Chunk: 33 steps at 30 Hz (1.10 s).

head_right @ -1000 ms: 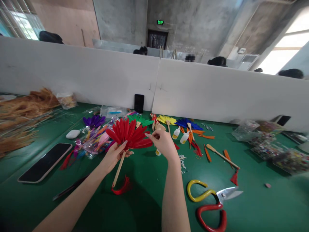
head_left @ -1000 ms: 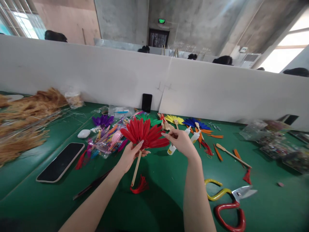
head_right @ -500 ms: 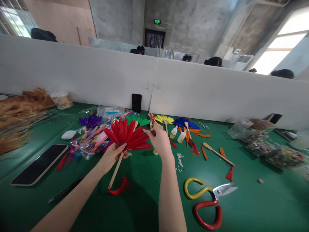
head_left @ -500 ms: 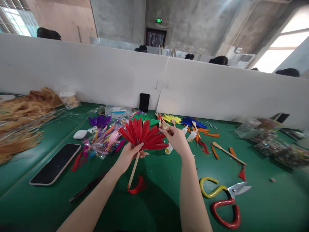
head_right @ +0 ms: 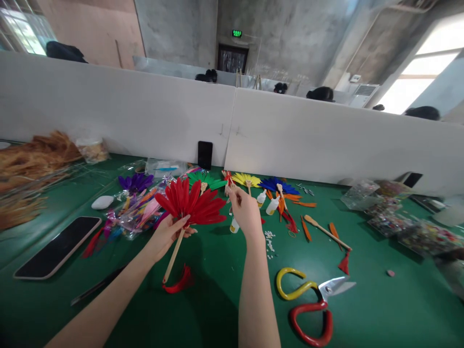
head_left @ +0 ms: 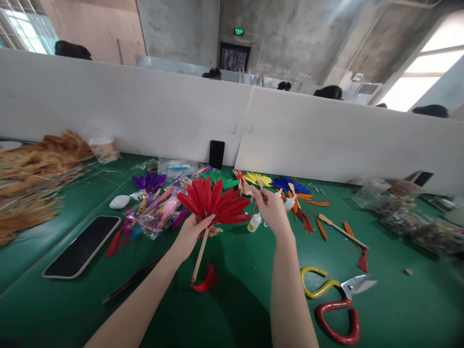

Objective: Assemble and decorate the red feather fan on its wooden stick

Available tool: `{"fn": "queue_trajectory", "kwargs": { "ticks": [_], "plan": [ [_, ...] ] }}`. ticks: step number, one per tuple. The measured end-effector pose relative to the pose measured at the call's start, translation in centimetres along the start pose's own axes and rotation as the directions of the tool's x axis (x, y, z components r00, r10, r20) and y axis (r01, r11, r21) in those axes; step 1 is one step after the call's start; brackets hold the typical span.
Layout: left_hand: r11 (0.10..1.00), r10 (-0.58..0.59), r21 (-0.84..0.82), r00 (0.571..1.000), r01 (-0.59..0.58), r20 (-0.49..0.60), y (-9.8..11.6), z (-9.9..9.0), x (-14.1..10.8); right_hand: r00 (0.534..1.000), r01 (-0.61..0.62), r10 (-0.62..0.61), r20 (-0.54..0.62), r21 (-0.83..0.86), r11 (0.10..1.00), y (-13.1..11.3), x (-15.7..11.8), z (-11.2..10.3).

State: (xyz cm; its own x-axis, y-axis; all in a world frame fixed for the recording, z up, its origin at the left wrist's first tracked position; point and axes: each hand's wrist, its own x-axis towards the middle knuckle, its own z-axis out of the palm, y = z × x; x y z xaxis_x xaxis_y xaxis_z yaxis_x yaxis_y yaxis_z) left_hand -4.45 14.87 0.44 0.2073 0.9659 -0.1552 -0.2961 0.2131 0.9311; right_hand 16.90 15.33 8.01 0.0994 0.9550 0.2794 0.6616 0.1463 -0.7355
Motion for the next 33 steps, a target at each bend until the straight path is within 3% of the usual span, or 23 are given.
{"fn": "queue_trajectory", "kwargs": {
  "ticks": [11,14,24,33],
  "plan": [
    [1.0,-0.004,0.019,1.0,0.004,0.013,-0.3,0.1,0.0,0.99,-0.054,0.082,-0.114,0.228,0.972,0.3,0.9,1.1],
    [0.999,-0.004,0.038,1.0,0.003,0.023,-0.4,0.1,0.0,0.992,-0.054,0.08,-0.093,0.26,0.964,0.2,0.8,1.3],
    [0.99,0.018,0.139,0.999,-0.024,0.042,0.2,1.1,-0.7,0.994,-0.005,-0.006,0.11,0.103,0.995,0.1,0.7,2.2],
    [0.985,-0.007,0.175,0.998,-0.004,0.058,-0.1,1.2,-0.7,0.999,0.054,-0.054,0.001,0.105,0.993,0.1,0.9,3.5]
  ]
}}
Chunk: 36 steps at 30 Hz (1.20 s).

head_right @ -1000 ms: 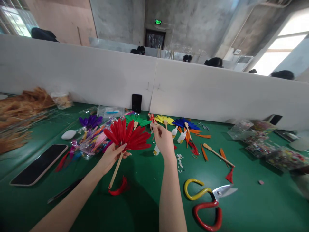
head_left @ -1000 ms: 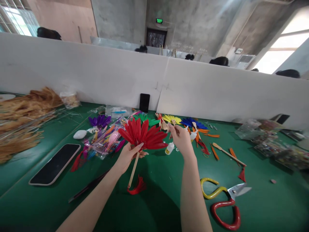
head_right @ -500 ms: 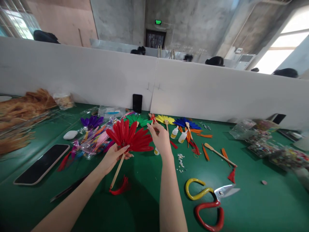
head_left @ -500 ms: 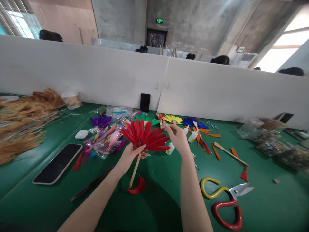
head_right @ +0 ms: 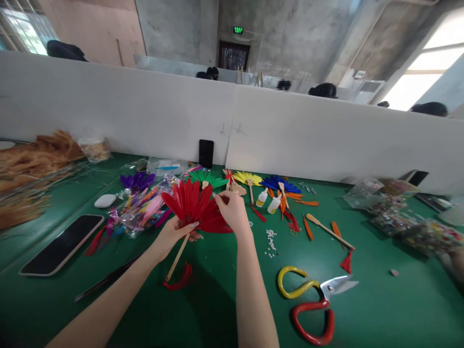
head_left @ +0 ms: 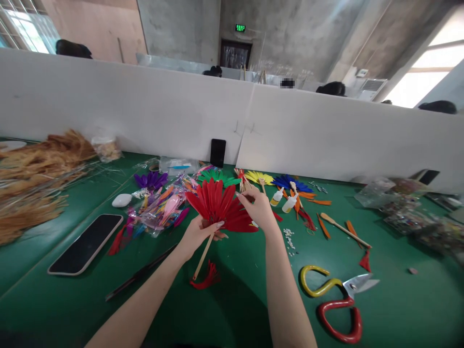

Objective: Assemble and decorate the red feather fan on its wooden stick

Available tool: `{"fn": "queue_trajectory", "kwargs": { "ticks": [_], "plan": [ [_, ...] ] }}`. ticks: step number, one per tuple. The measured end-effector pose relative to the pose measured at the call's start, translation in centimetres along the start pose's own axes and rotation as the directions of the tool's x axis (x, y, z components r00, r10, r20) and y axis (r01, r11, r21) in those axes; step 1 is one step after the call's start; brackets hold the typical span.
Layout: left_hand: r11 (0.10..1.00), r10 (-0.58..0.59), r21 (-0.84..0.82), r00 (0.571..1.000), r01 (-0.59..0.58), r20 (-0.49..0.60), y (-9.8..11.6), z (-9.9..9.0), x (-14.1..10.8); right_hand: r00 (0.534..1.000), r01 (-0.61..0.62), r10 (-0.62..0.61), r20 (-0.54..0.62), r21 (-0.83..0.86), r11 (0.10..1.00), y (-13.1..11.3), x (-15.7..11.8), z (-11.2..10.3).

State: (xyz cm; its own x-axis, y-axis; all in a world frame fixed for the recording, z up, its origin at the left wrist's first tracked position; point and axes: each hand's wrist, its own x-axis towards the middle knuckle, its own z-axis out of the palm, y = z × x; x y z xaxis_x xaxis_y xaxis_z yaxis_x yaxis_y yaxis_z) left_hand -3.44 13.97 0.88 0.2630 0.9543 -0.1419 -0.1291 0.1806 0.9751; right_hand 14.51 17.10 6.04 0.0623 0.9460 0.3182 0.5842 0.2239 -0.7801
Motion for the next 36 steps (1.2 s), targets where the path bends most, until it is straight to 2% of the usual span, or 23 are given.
{"fn": "queue_trajectory", "kwargs": {
  "ticks": [11,17,24,31,36],
  "plan": [
    [1.0,-0.007,0.003,1.0,0.007,0.03,0.0,0.2,0.0,0.995,-0.003,0.018,-0.103,0.14,0.99,-0.7,0.0,0.8],
    [1.0,-0.004,0.009,0.998,0.004,0.07,-0.7,0.4,0.0,0.975,-0.045,0.062,-0.213,0.083,0.996,-1.3,-0.1,1.3],
    [0.999,0.012,-0.033,1.0,-0.012,0.024,-0.4,0.8,-0.1,0.976,-0.044,0.051,-0.214,0.039,0.998,-1.3,-0.3,1.0],
    [0.999,0.038,-0.033,0.998,-0.036,0.053,-0.9,0.4,0.0,0.975,-0.043,0.048,-0.218,0.03,0.999,-1.1,-0.3,0.5],
    [0.998,0.053,-0.032,0.998,-0.052,0.036,-0.8,0.4,-0.1,0.976,-0.07,0.078,-0.204,0.043,0.997,-0.6,0.0,0.5]
  ]
}}
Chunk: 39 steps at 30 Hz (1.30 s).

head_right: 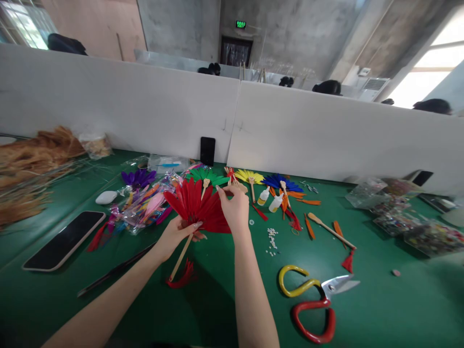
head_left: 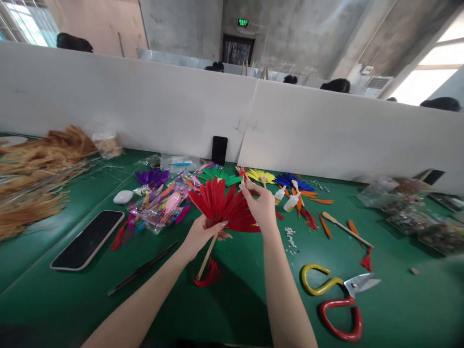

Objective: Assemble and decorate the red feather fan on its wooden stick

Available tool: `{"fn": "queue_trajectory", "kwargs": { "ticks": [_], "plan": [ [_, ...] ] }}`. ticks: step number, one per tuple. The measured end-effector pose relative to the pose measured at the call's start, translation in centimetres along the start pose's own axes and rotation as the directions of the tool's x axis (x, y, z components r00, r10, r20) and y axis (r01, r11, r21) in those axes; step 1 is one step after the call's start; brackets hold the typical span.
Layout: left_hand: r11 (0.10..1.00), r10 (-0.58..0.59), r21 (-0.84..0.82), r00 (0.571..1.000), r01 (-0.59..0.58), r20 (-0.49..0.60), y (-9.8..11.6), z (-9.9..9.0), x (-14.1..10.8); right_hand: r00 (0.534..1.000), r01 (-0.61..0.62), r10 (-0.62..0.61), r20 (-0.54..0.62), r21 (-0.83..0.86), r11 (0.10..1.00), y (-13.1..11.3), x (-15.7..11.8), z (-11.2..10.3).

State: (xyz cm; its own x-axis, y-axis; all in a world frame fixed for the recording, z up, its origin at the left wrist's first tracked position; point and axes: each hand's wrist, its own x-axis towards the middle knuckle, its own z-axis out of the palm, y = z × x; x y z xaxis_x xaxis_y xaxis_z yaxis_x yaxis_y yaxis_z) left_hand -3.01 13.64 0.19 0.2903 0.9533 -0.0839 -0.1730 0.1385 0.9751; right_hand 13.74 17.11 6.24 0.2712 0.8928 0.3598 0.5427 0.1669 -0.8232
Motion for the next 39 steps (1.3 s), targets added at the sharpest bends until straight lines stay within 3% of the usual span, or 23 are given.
{"fn": "queue_trajectory", "kwargs": {
  "ticks": [13,39],
  "plan": [
    [1.0,-0.017,0.009,1.0,0.017,-0.002,0.29,0.01,-0.1,0.999,-0.022,0.02,0.03,0.071,0.997,0.62,0.2,0.46],
    [0.996,-0.063,-0.06,0.998,0.063,0.005,0.42,0.06,-0.02,1.0,0.002,-0.002,0.029,-0.01,1.0,0.06,-0.21,0.16]
  ]
}}
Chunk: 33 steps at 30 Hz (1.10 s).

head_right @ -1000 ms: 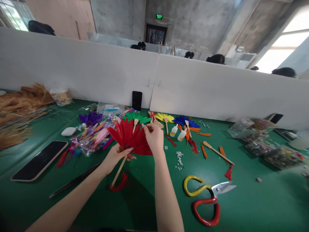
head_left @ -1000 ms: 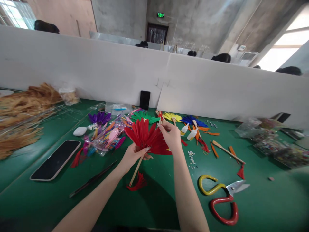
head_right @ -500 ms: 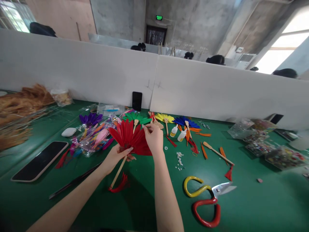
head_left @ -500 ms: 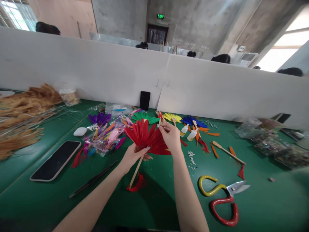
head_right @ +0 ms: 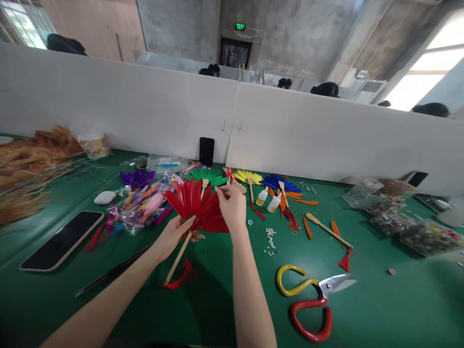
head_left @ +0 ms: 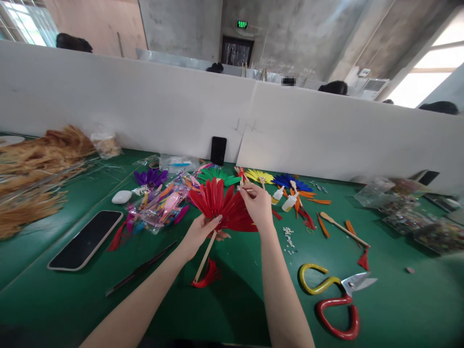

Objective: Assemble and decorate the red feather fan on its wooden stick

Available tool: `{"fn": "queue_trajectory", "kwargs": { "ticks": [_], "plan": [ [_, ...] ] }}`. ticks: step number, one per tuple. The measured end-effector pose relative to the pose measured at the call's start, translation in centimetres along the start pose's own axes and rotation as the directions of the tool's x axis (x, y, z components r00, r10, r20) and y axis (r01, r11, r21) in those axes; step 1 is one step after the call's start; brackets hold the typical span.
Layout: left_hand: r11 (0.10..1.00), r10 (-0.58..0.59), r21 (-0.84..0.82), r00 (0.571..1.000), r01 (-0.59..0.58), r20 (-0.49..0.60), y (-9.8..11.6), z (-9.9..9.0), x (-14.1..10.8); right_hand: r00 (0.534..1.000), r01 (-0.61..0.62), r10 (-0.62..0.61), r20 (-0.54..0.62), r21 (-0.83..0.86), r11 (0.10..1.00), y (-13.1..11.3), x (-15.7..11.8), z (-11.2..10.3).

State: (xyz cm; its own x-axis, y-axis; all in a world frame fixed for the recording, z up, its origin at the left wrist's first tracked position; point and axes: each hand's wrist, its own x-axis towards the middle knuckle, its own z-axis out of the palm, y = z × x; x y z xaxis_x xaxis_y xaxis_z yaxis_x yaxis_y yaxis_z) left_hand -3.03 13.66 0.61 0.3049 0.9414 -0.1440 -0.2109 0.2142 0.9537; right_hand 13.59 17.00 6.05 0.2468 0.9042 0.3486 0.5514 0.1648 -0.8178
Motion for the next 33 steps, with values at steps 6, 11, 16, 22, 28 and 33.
{"fn": "queue_trajectory", "kwargs": {
  "ticks": [6,11,16,22,28,33],
  "plan": [
    [1.0,0.003,0.015,1.0,-0.003,-0.009,0.1,0.0,-0.1,1.0,-0.004,0.004,0.0,0.02,1.0,0.1,0.1,0.0],
    [1.0,0.009,-0.002,1.0,-0.009,-0.008,0.2,0.0,-0.2,1.0,-0.017,0.019,-0.011,0.147,0.989,0.2,0.3,-1.0],
    [1.0,0.001,0.002,1.0,-0.001,-0.015,0.0,-0.1,0.0,0.997,-0.057,0.066,-0.042,0.191,0.98,0.2,0.4,-2.1],
    [1.0,0.004,0.0,1.0,-0.004,-0.013,0.0,-0.2,0.0,0.999,-0.018,0.011,0.051,0.144,0.989,0.1,0.4,-1.9],
    [1.0,0.005,-0.029,1.0,-0.005,-0.025,-0.2,-0.5,0.2,0.999,-0.034,0.027,0.046,0.177,0.984,-0.2,0.2,-2.0],
    [0.998,-0.022,-0.06,0.997,0.018,-0.068,-0.4,-0.8,0.3,0.998,-0.035,0.045,-0.038,0.234,0.972,0.0,0.5,-2.6]
  ]
}}
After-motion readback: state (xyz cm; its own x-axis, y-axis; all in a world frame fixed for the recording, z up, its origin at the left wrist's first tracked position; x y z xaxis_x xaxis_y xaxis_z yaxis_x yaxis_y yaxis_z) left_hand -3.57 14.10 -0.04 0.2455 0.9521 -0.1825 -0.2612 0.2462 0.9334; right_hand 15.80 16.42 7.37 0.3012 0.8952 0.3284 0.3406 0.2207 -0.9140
